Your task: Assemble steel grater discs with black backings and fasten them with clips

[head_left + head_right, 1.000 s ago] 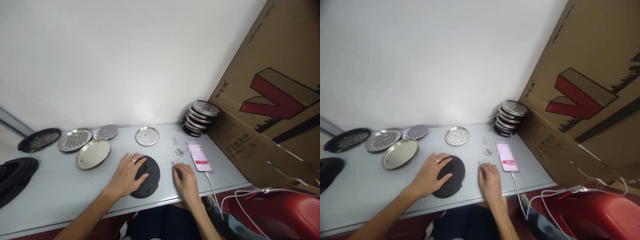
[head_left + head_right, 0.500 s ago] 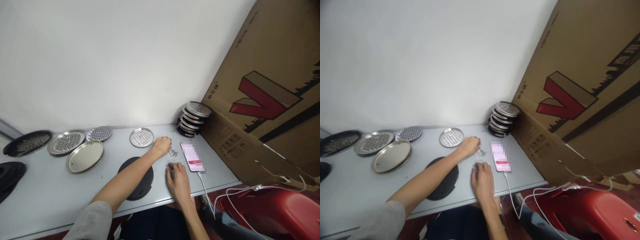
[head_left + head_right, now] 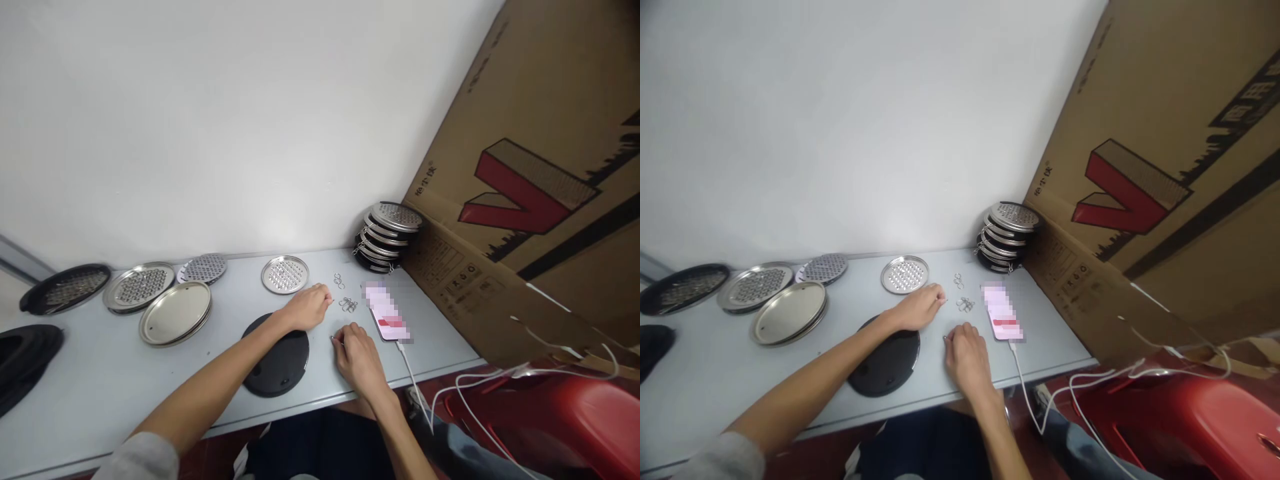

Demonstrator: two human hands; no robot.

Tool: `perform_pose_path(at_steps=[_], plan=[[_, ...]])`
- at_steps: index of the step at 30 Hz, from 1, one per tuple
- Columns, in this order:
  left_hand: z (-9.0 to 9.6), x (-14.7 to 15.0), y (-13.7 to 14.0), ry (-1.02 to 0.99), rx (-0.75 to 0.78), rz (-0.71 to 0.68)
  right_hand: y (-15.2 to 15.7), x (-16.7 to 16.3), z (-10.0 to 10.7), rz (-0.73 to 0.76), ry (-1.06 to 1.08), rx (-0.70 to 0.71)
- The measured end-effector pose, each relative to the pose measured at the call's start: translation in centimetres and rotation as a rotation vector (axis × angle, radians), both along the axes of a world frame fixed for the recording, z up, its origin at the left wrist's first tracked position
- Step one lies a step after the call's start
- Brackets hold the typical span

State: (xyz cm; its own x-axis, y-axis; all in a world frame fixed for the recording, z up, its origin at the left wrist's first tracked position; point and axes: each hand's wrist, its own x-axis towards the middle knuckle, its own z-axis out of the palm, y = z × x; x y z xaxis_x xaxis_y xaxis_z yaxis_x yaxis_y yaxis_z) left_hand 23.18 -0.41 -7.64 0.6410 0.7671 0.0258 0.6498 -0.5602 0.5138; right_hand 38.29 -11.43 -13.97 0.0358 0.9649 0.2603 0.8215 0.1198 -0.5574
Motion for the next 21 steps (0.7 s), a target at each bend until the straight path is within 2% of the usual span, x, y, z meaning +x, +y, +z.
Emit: perform_pose_path(at_steps=[5, 6, 10, 12, 16, 21], plan=[[2.0, -5.3, -5.4, -0.238, -0.087, 0.001, -1.2, -0.4, 2.3, 0.054, 0.241, -0.033], [2.1, -6.1, -6.5, -0.308, -0.119, 0.009, -1.7, -0.9, 3.0, 0.066, 0.347, -0.044], [1.4, -7.6, -10.1, -0.553, -0.212, 0.072, -3.9, -3.8, 5.3, 0.168, 1.038, -0.153], [0.6, -7.7, -11.3, -0.628, -0.214, 0.105, -4.8, -5.4, 6.0, 0.217, 1.238, -0.193], [-0.7, -7.7, -12.7, -0.728, -0.128, 0.107, -5.9, -7.4, 6.7, 0.208, 1.421, -0.209], [-1.6, -8.0, -13.5, -0.750, 0.016, 0.101, -6.2, -7.6, 7.2, 0.208, 1.456, -0.250]])
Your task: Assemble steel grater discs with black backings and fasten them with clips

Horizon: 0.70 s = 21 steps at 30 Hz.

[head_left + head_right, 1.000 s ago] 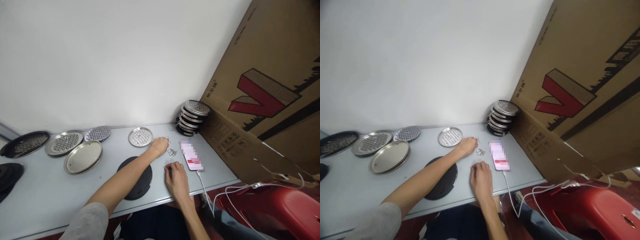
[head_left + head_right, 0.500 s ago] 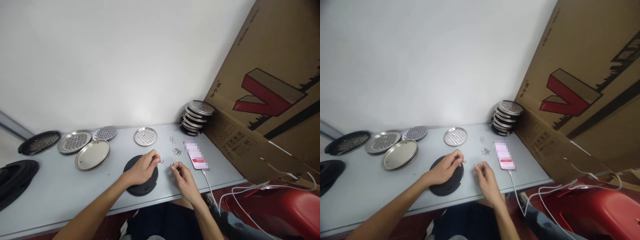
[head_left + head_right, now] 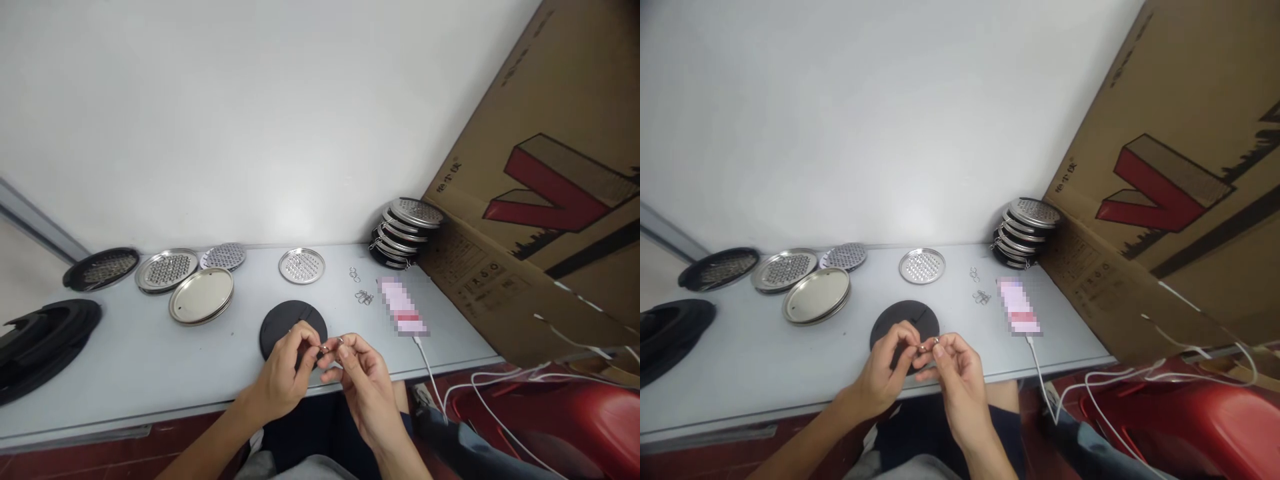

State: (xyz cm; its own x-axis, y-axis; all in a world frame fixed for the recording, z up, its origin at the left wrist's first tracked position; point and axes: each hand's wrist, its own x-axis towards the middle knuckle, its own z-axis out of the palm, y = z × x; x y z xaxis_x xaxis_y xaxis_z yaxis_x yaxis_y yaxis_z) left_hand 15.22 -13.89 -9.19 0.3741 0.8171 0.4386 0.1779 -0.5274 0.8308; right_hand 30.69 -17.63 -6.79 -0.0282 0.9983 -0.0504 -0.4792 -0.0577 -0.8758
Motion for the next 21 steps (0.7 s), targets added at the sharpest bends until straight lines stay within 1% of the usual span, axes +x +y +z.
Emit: perform_pose_path(at_steps=[3, 5, 7, 11, 15, 17, 21], plan=[[0.0, -0.3, -0.1, 0.070, 0.054, -0.003, -0.2, 0.3, 0.1, 0.013, -0.025, 0.011], [0.3, -0.5, -0.2, 0.084, 0.108, -0.001, -0.2, 0.4, 0.1, 0.015, -0.045, 0.028], [0.9, -0.8, -0.3, 0.093, 0.160, -0.007, -0.3, 0.5, 0.3, 0.010, -0.079, 0.040], [2.4, -1.3, -0.8, 0.174, 0.223, -0.040, -0.3, 0.7, 1.3, 0.009, -0.193, 0.036], [3.3, -1.5, -1.2, 0.235, 0.190, -0.047, -0.5, 1.0, 1.9, 0.032, -0.277, 0.024], [3.5, -1.3, -1.3, 0.247, 0.171, -0.056, -0.5, 1.1, 2.1, 0.035, -0.307, 0.024], [3.7, -1.0, -1.5, 0.242, 0.193, -0.040, -0.6, 1.4, 2.2, 0.045, -0.386, 0.027]])
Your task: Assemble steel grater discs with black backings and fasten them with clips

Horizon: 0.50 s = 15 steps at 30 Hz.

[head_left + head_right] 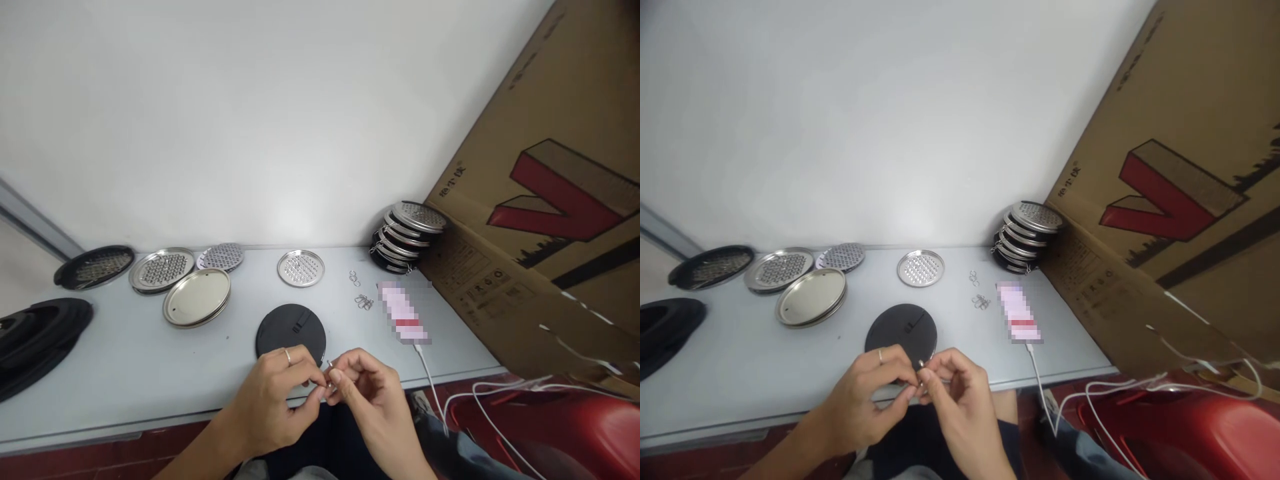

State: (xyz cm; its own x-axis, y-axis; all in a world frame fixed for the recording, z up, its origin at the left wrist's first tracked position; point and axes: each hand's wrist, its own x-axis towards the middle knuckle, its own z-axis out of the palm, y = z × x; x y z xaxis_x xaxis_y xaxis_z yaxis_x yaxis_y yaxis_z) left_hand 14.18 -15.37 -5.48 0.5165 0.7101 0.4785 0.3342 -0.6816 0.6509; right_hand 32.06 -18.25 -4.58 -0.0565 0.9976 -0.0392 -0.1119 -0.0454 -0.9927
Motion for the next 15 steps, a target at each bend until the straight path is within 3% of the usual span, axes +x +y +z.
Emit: perform_pose_path(at_steps=[3, 9, 15], plan=[[0.30, -0.05, 0.02, 0.052, 0.013, 0.019, -0.09, 0.32, 0.05, 0.007, -0.074, -0.003], [0.71, -0.56, 0.51, 0.228, 0.163, -0.095, -0.43, 0.72, 0.14, 0.066, -0.115, -0.019], [0.08, -0.67, 0.50, 0.224, 0.287, -0.110, -0.46, 0.41, -0.17, 0.070, -0.063, -0.047]])
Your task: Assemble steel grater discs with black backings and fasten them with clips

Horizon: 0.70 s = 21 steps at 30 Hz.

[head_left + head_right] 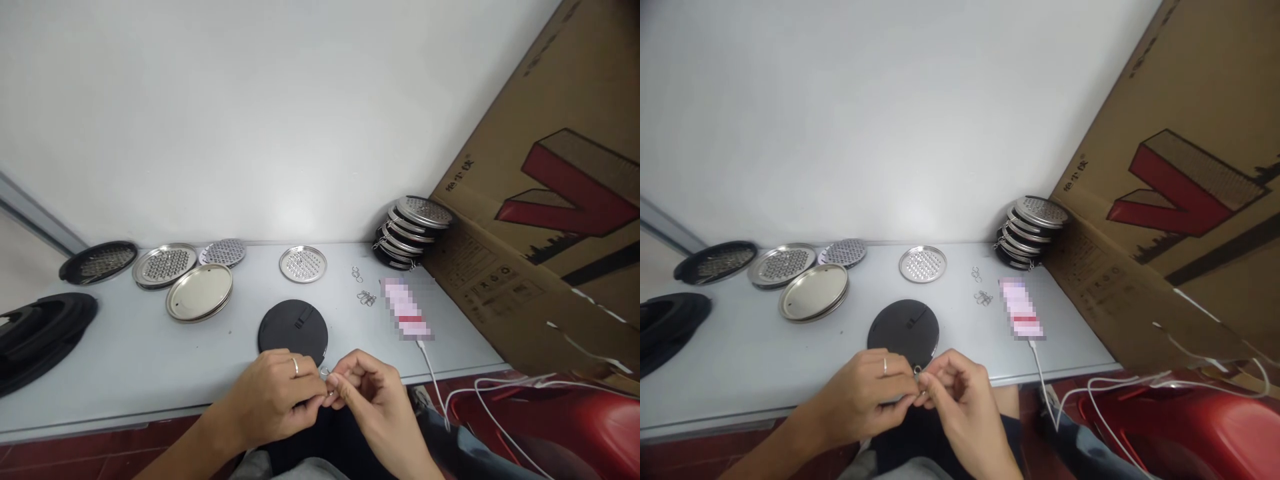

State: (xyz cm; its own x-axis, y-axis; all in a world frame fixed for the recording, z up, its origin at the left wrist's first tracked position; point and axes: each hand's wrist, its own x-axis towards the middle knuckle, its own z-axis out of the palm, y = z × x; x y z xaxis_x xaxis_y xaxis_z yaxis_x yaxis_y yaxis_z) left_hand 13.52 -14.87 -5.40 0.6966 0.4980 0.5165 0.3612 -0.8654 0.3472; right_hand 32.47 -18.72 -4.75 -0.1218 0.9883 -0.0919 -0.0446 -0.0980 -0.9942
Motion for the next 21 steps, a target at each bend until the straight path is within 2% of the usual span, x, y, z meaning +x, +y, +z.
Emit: perform_pose_path(at_steps=[5, 12, 21], plan=[[-1.0, 0.5, -0.4, -0.061, 0.022, 0.037, 0.0, -0.1, -0.4, -0.020, 0.058, -0.007], [-1.9, 0.7, -1.0, -0.237, -0.285, 0.054, 0.2, 0.4, -1.3, 0.075, 0.133, -0.003], [-1.7, 0.7, -0.8, -0.286, -0.341, 0.104, -0.1, 0.9, -1.1, 0.158, 0.058, 0.098]])
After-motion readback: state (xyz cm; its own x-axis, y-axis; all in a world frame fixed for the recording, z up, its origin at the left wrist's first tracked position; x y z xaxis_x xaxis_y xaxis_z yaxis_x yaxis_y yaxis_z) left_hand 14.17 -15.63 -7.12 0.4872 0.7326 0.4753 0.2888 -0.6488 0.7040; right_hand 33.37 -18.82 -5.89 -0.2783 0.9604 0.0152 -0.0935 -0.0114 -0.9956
